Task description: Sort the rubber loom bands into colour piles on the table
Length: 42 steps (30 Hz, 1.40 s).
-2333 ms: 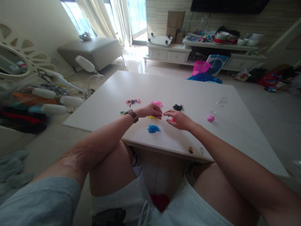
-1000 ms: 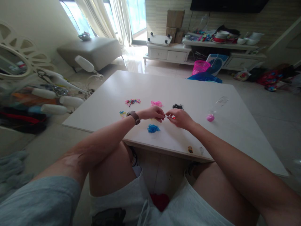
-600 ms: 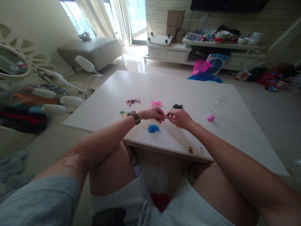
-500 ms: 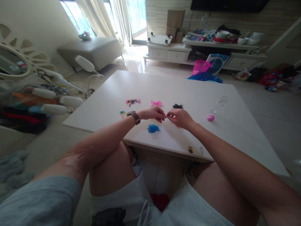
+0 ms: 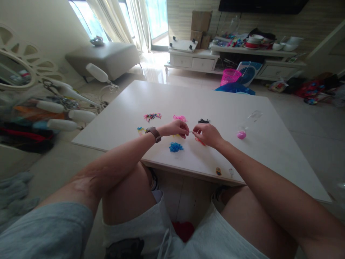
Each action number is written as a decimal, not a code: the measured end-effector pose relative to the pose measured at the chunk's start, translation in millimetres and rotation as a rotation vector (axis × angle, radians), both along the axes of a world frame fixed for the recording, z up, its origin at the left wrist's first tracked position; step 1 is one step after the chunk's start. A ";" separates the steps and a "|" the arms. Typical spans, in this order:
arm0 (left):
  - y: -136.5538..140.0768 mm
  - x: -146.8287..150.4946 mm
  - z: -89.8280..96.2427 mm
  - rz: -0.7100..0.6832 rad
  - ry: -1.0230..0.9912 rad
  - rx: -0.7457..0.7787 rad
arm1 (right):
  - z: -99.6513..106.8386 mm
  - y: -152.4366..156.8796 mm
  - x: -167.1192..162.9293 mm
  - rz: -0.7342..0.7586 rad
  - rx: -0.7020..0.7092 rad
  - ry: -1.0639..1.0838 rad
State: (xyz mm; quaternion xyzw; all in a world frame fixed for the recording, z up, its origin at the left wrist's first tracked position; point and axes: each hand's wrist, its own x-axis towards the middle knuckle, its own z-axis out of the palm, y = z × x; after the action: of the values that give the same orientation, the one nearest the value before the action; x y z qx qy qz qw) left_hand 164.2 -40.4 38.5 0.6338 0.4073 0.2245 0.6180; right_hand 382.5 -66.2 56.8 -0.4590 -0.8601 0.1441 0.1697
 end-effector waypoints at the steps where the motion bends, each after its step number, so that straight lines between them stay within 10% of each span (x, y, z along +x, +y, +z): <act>1: 0.2 0.2 0.2 0.004 0.006 0.011 | -0.3 0.2 0.1 0.000 -0.002 0.003; 42: 2.1 -0.7 3.2 0.060 0.039 0.051 | 1.6 0.3 0.6 -0.002 -0.014 -0.002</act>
State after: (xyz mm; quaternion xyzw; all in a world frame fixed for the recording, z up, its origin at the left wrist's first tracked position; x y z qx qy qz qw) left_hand 163.5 -38.3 41.8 0.6412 0.4324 0.2409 0.5864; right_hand 383.1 -65.9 58.4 -0.4611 -0.8589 0.1492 0.1657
